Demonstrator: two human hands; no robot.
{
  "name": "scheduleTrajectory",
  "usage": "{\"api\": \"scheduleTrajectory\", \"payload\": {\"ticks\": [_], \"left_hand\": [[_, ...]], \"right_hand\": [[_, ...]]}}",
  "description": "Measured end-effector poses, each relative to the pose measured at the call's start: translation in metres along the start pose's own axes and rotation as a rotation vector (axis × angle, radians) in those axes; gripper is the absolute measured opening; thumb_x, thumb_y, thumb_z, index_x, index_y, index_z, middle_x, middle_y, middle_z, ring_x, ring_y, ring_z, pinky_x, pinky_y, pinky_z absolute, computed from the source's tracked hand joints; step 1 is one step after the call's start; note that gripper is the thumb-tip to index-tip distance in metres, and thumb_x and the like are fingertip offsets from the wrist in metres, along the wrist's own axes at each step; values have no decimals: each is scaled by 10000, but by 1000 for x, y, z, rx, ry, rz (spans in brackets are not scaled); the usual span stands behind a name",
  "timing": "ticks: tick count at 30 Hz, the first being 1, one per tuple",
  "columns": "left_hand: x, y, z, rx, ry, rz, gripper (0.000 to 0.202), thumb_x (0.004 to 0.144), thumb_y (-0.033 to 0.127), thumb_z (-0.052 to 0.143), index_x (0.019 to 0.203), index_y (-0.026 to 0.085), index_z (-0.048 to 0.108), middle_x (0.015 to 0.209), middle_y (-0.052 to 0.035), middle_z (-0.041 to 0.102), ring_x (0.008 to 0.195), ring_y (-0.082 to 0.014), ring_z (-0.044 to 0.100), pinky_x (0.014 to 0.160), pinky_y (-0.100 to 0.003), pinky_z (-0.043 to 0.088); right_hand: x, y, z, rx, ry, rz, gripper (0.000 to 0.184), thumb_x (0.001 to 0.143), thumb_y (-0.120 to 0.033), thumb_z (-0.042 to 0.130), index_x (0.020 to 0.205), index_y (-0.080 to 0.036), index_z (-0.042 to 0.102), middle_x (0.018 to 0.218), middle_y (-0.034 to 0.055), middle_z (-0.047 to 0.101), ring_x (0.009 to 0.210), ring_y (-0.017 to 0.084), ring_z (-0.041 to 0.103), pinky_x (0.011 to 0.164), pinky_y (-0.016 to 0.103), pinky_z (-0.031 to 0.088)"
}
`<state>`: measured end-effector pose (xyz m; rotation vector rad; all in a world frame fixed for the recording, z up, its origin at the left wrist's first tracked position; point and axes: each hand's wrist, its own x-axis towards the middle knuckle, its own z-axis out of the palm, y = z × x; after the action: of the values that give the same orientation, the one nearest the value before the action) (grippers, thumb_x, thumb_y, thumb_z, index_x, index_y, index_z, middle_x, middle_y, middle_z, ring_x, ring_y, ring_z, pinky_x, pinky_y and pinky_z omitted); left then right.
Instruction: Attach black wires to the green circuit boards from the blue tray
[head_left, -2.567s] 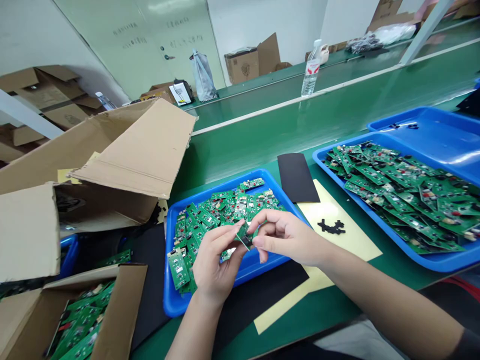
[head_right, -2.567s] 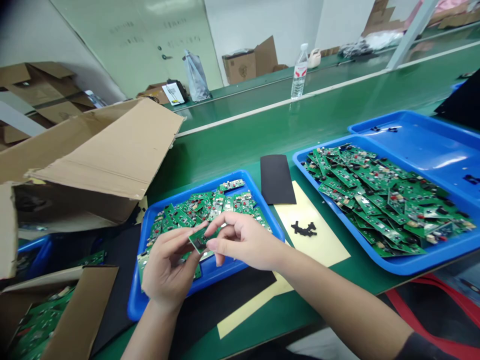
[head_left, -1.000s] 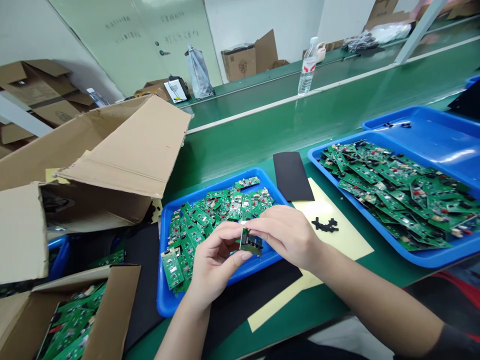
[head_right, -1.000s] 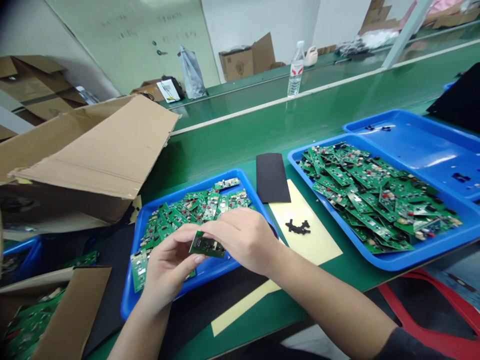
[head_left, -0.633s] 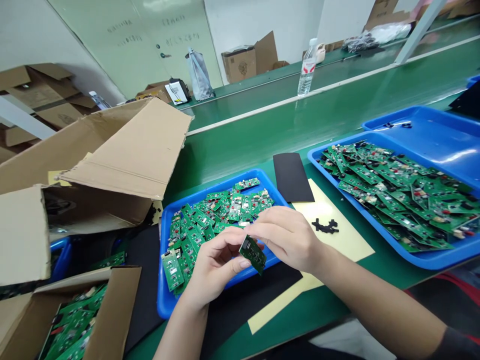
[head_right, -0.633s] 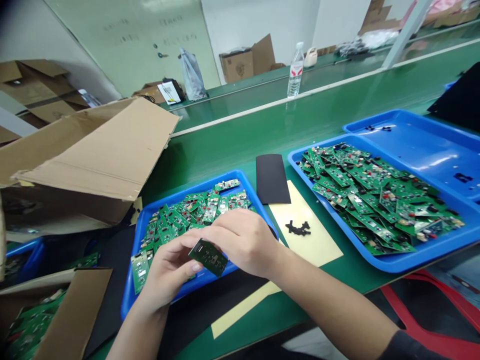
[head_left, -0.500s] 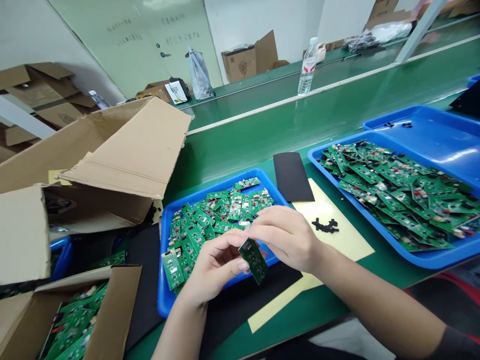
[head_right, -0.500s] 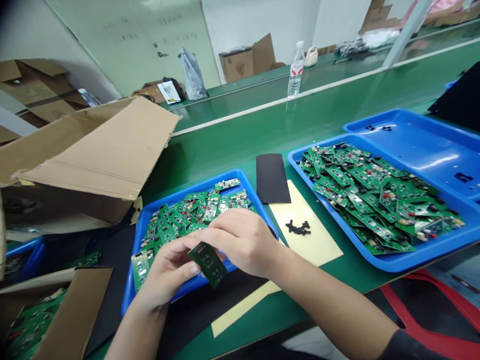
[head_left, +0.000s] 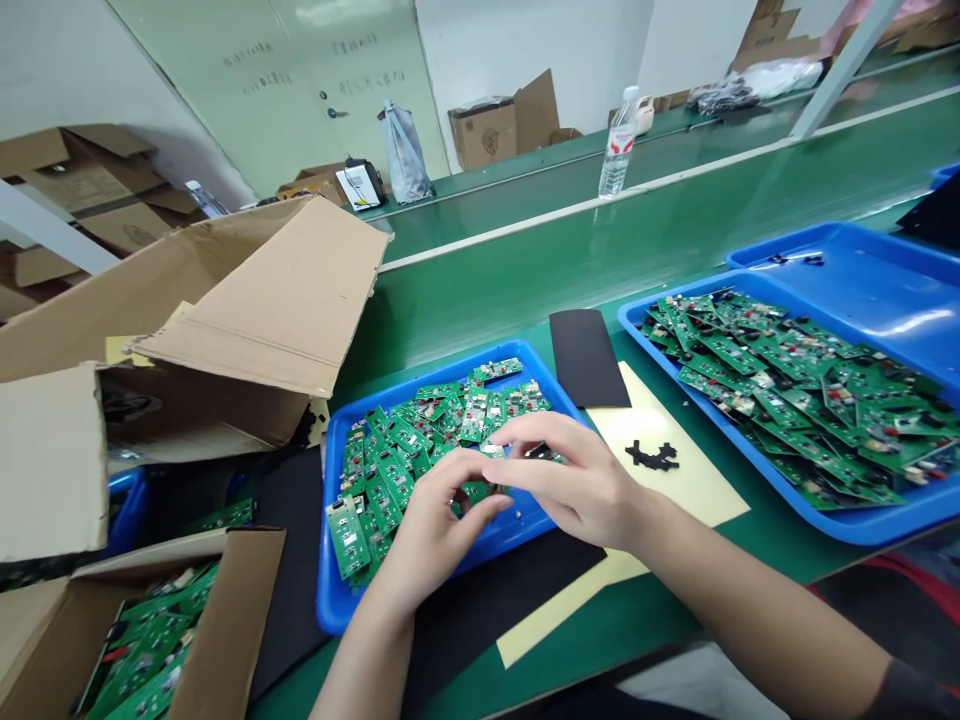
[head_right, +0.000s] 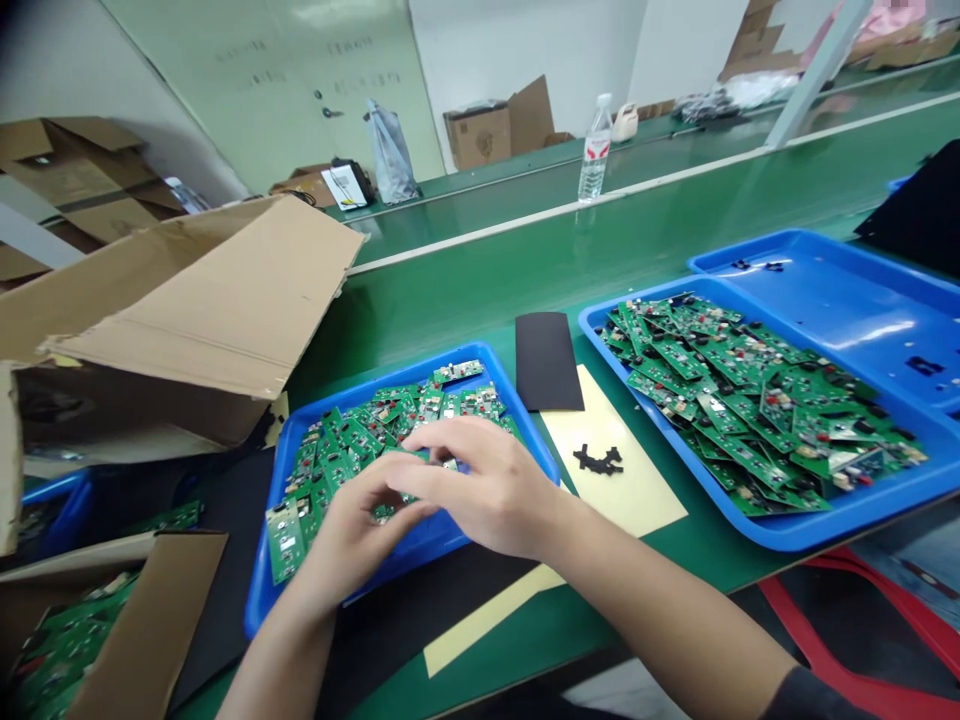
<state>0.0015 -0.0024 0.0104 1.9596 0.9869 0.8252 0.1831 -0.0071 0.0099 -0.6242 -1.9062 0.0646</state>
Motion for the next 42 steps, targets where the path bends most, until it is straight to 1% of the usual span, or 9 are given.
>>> {"api": "scheduleTrajectory", "payload": {"ticks": [5, 8, 11, 13, 15, 18, 20, 28, 42], "left_hand": [[0, -3, 4, 361, 202, 284, 227, 822, 173, 603, 1045, 210, 583, 952, -59, 624, 867, -174, 619, 664, -280, 543], [-1, -2, 2, 507, 399, 451, 263, 785, 109, 637, 1025, 198, 575, 994, -67, 609, 911, -178, 622, 730, -305, 558], [-4, 0, 2, 575, 513, 560, 304, 736, 38, 666, 995, 173, 581, 1028, -79, 589, 939, -179, 621, 713, -274, 566], [-5, 1, 2, 594, 542, 596, 318, 719, 19, 675, 987, 164, 585, 1038, -80, 579, 951, -183, 619, 721, -276, 571], [-6, 1, 1, 611, 562, 629, 318, 711, 15, 681, 979, 159, 590, 1036, -79, 574, 960, -191, 617, 754, -305, 574], [-8, -2, -1, 636, 589, 673, 309, 711, 13, 678, 976, 152, 600, 1034, -80, 565, 983, -209, 612, 762, -329, 577], [-8, -4, -2, 655, 592, 686, 299, 720, 23, 674, 979, 155, 607, 1045, -83, 559, 993, -216, 610, 752, -334, 581], [-8, -3, -3, 689, 585, 686, 308, 719, 37, 678, 987, 171, 608, 1030, -79, 582, 984, -227, 624, 771, -363, 580], [-6, 4, 4, 556, 560, 641, 339, 734, 73, 695, 1047, 151, 589, 959, -72, 646, 856, -173, 667, 680, -268, 592]], "right_hand": [[4, -7, -15, 365, 251, 161, 344, 791, -98, 488, 1095, -216, 600, 966, 67, 636, 896, 208, 614, 874, 456, 502], [6, -1, -24, 755, 468, 423, 271, 842, -335, 477, 1062, -265, 618, 954, 36, 653, 809, 195, 630, 809, 415, 529], [7, 11, -24, 1001, 582, 757, 425, 873, -557, 335, 993, -267, 622, 926, 37, 670, 834, 188, 644, 777, 374, 539], [7, 16, -21, 1052, 490, 935, 403, 882, -545, 368, 956, -237, 616, 864, 38, 675, 798, 168, 651, 748, 336, 539], [7, 15, -17, 1105, 227, 1028, 316, 880, -473, 467, 957, -196, 599, 782, 34, 674, 704, 146, 648, 693, 305, 533], [7, 4, -15, 1180, -262, 1035, 354, 830, -367, 603, 1108, -160, 533, 734, 20, 667, 690, 144, 645, 697, 308, 514], [7, -4, -15, 1177, -445, 1017, 491, 790, -274, 660, 1224, -160, 460, 777, 18, 671, 784, 153, 652, 774, 330, 491], [4, -10, -2, 1235, -280, 1046, 315, 819, -209, 621, 1114, -161, 524, 652, -32, 656, 668, 110, 641, 705, 285, 491], [6, -11, 1, 1353, -267, 1113, 313, 812, -220, 592, 1106, -157, 504, 536, -78, 582, 458, 72, 538, 504, 230, 456]]}}
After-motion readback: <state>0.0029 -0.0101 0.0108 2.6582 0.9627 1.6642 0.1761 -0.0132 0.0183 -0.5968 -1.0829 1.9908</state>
